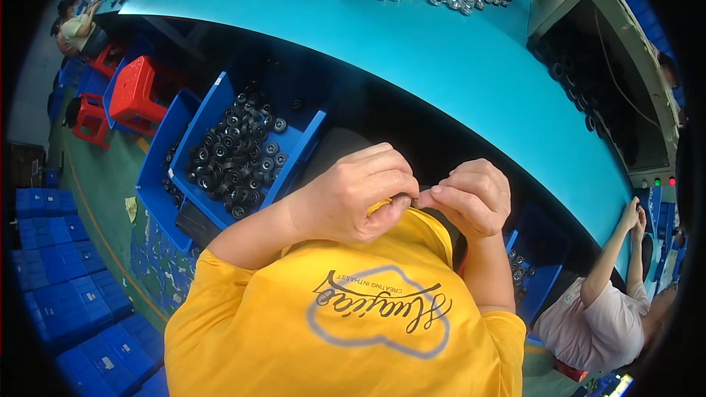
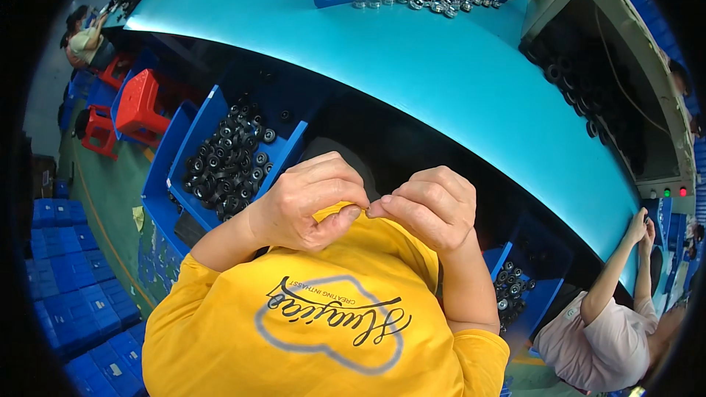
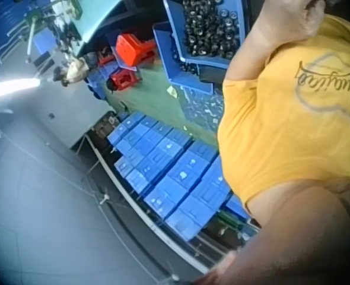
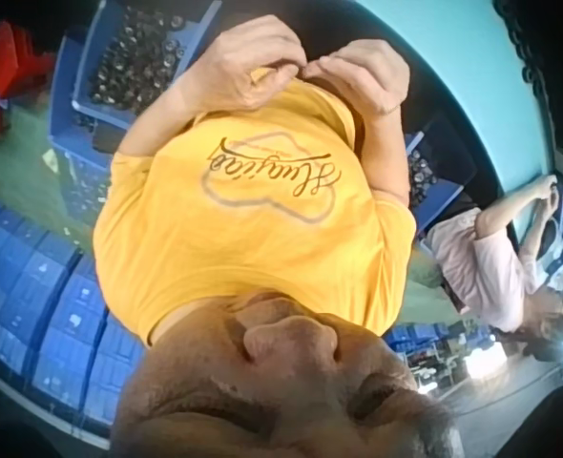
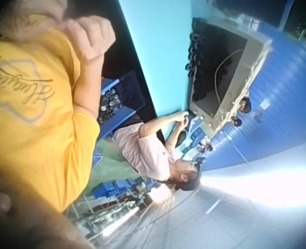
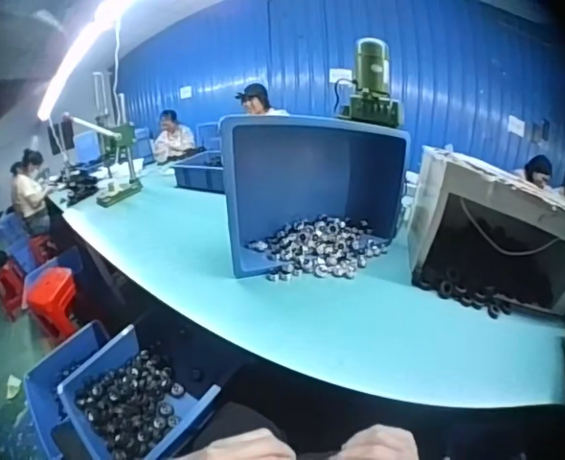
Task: Assembling small metal bearings into plastic housings at a factory workbench.
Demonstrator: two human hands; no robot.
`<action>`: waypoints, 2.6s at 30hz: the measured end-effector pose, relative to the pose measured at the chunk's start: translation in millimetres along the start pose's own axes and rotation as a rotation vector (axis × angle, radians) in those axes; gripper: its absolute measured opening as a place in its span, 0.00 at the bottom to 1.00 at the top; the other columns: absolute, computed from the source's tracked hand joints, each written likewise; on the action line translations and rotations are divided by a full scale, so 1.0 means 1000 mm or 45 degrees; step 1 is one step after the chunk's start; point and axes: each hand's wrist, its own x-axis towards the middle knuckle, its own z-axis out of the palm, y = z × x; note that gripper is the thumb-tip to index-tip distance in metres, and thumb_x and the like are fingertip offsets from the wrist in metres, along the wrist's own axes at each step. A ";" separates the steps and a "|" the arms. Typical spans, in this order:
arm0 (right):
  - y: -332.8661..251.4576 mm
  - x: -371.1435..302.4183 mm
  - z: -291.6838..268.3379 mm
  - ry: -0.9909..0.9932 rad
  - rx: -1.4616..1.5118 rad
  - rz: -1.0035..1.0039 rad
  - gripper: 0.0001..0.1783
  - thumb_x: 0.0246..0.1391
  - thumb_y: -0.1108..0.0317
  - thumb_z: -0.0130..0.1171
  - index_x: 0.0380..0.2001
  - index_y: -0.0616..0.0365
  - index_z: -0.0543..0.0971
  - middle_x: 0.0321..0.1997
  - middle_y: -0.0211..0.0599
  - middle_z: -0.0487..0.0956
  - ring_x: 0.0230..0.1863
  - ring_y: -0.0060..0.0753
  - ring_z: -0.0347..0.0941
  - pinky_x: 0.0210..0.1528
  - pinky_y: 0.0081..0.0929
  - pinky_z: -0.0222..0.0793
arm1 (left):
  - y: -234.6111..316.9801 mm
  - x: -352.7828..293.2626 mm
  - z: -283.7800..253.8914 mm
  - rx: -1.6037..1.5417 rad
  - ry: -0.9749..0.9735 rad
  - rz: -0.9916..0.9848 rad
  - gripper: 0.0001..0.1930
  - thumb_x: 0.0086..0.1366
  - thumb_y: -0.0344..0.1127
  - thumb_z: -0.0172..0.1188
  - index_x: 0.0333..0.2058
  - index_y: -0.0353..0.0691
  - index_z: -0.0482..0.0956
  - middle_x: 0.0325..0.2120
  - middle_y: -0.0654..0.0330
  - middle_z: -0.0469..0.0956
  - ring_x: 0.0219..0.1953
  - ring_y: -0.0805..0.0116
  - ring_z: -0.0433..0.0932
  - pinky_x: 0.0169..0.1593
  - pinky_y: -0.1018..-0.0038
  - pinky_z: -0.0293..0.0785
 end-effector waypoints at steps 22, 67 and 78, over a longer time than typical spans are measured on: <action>-0.001 0.018 -0.005 -0.207 -0.041 -0.051 0.15 0.32 0.64 0.76 0.27 0.55 0.83 0.23 0.29 0.76 0.25 0.28 0.74 0.24 0.21 0.67 | -0.007 0.006 0.005 0.217 -0.062 0.150 0.07 0.50 0.18 0.63 0.29 0.34 0.80 0.25 0.56 0.78 0.29 0.60 0.78 0.33 0.72 0.77; -0.026 0.025 -0.020 -0.228 -0.306 -0.319 0.13 0.39 0.66 0.73 0.31 0.56 0.85 0.29 0.29 0.78 0.31 0.28 0.76 0.37 0.27 0.78 | 0.012 0.005 -0.012 -0.041 -0.085 -0.053 0.06 0.53 0.20 0.65 0.30 0.35 0.80 0.30 0.55 0.81 0.33 0.58 0.81 0.37 0.70 0.79; -0.026 0.036 -0.018 -0.306 -0.187 -0.282 0.11 0.37 0.68 0.71 0.27 0.56 0.83 0.25 0.29 0.76 0.27 0.27 0.74 0.29 0.23 0.72 | 0.013 0.002 -0.010 0.210 -0.108 0.218 0.09 0.49 0.20 0.67 0.31 0.33 0.80 0.29 0.56 0.78 0.31 0.59 0.78 0.35 0.70 0.77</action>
